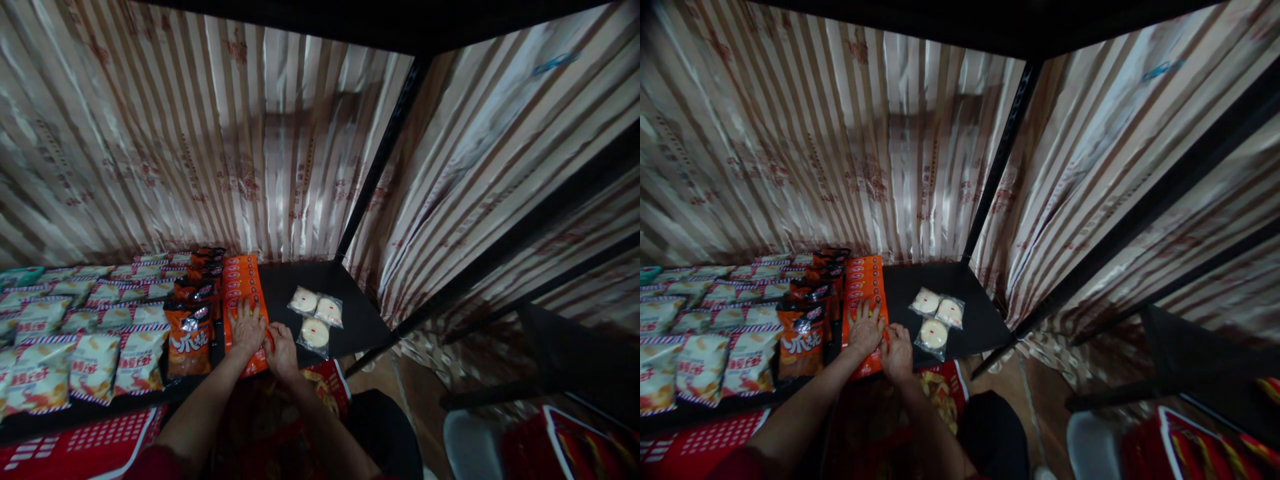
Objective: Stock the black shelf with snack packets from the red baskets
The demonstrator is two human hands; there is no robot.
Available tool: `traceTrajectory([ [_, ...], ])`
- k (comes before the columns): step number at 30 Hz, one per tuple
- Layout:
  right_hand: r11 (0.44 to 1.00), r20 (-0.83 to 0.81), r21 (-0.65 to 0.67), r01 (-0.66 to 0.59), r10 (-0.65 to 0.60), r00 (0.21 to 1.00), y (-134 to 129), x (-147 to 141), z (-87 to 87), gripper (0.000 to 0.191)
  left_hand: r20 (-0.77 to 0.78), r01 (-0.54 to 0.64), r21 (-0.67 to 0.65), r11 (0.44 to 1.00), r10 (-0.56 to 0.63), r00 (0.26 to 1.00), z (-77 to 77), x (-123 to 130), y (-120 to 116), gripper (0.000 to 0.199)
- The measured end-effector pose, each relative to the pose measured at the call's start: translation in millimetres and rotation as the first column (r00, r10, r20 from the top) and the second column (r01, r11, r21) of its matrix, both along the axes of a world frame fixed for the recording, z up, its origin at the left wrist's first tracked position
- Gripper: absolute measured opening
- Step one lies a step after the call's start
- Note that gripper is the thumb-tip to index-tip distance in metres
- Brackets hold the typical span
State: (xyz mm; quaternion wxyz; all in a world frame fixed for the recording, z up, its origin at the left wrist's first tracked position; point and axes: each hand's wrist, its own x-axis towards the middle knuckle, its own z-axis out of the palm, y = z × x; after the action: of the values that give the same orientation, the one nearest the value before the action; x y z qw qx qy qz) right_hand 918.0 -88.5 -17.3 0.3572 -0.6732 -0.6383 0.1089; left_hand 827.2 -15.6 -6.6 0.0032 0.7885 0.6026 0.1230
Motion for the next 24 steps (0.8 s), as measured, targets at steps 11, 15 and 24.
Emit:
traceTrajectory([
  [11, 0.993, -0.158, 0.085, 0.083, -0.069, 0.985, -3, 3, -3.1, 0.03, -0.015, -0.015, -0.073, 0.997, 0.014, 1.0, 4.4, -1, 3, 0.05],
  [15, 0.987, -0.258, 0.129, 0.093, -0.058, 0.965, -14, 9, -4.0, 0.028, -0.001, 0.016, -0.082, 0.997, -0.017, 1.0, 10.1, -4, 2, 0.05],
  [24, 0.959, -0.275, 0.258, 0.121, -0.047, 0.96, -70, 14, -6.6, 0.029, 0.083, 0.14, -0.02, 0.99, -0.138, 0.987, 25.0, -5, -12, 0.047],
])
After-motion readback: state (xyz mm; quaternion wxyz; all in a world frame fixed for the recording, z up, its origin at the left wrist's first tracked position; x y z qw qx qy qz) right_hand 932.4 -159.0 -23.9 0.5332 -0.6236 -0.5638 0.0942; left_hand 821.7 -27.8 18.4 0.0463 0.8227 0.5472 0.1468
